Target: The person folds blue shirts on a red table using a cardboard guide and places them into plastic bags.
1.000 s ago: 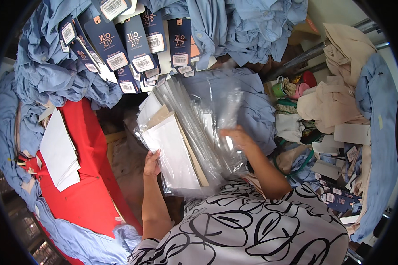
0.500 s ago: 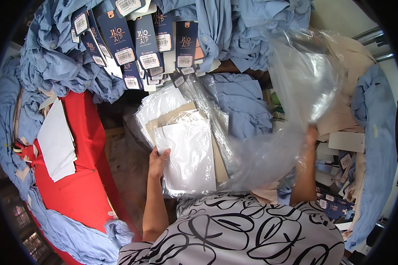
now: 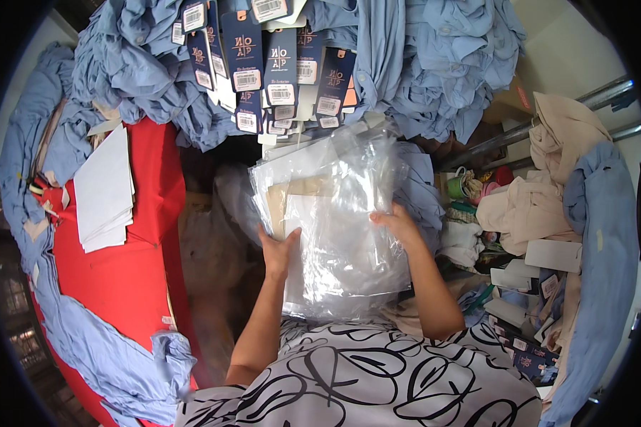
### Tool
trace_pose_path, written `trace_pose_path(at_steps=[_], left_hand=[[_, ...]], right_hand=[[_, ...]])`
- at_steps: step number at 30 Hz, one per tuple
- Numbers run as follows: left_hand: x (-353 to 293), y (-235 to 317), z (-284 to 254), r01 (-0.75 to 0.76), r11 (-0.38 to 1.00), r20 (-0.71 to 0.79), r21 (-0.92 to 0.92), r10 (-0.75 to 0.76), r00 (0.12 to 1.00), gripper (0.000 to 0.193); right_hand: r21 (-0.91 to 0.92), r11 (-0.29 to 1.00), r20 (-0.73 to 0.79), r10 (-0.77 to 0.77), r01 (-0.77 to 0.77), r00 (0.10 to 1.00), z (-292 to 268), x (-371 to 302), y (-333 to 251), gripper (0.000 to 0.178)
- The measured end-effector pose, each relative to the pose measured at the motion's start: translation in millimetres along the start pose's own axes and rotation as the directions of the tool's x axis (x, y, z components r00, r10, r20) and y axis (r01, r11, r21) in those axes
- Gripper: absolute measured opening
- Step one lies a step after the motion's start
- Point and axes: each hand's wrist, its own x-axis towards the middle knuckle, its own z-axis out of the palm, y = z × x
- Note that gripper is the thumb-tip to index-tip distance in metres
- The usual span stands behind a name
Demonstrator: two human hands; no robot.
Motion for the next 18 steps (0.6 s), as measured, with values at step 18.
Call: trace_pose_path(at_steps=[18], left_hand=[[-3, 66, 69, -0.522, 0.595, 0.217, 0.611, 0.509, 0.833, 0.096]], right_hand=[[-0.130, 0.928, -0.319, -0.373, 0.349, 0.871, -61, -51, -30, 0.037]])
